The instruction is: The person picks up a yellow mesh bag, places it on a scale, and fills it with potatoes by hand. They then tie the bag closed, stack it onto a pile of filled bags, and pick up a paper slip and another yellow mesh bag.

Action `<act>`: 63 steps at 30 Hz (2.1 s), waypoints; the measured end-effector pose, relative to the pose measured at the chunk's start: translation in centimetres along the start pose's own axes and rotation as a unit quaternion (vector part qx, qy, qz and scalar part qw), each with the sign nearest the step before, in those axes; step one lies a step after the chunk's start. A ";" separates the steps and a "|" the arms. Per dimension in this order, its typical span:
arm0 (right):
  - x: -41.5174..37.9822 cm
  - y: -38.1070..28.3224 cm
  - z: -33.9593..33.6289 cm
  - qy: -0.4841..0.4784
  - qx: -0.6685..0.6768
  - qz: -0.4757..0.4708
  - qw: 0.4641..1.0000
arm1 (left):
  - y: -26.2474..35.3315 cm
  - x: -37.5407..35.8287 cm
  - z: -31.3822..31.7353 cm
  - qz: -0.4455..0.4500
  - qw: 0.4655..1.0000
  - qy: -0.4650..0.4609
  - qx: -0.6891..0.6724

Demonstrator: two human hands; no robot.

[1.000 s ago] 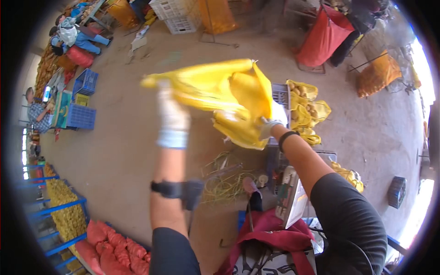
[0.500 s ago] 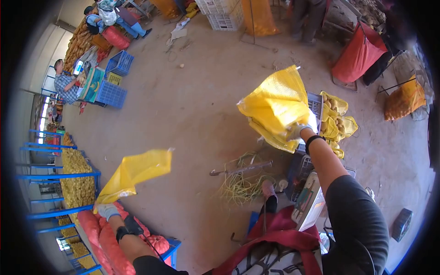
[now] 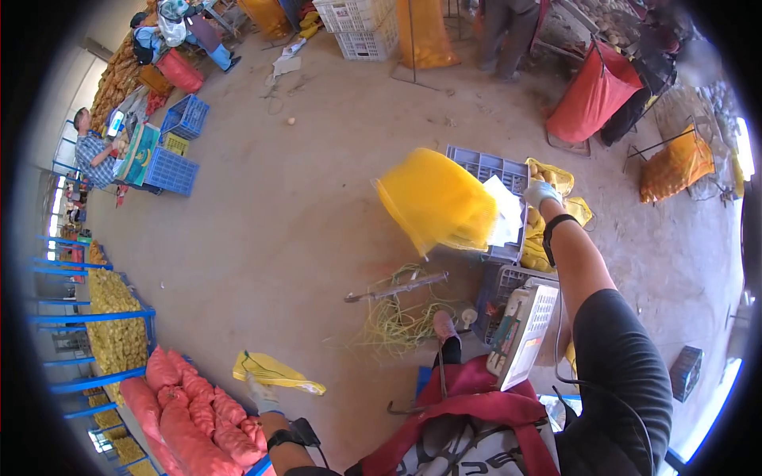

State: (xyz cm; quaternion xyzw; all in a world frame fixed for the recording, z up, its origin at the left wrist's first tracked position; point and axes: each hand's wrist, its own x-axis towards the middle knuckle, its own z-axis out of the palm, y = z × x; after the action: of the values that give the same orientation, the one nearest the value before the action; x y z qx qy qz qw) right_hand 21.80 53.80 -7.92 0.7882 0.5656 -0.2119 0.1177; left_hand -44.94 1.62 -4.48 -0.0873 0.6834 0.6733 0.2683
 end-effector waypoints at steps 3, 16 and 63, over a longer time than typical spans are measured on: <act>-2.8 -1.3 -1.8 -0.044 0.000 -0.032 0.999 | -0.4 -3.0 2.0 -0.011 0.999 0.021 0.032; -7.0 -18.2 12.1 0.027 -0.327 -0.374 0.867 | -6.0 -9.6 1.8 -0.046 0.991 -0.100 0.082; -13.4 -8.5 0.5 -0.149 -0.149 -0.225 0.951 | -6.5 -10.2 5.6 -0.269 0.953 -0.107 -0.087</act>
State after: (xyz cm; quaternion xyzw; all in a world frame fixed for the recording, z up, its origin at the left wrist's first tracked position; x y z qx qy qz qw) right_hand 10.12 45.14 -1.67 0.5734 0.7295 -0.2615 0.2658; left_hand -31.89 4.05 -4.96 -0.2186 0.5408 0.6382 0.5024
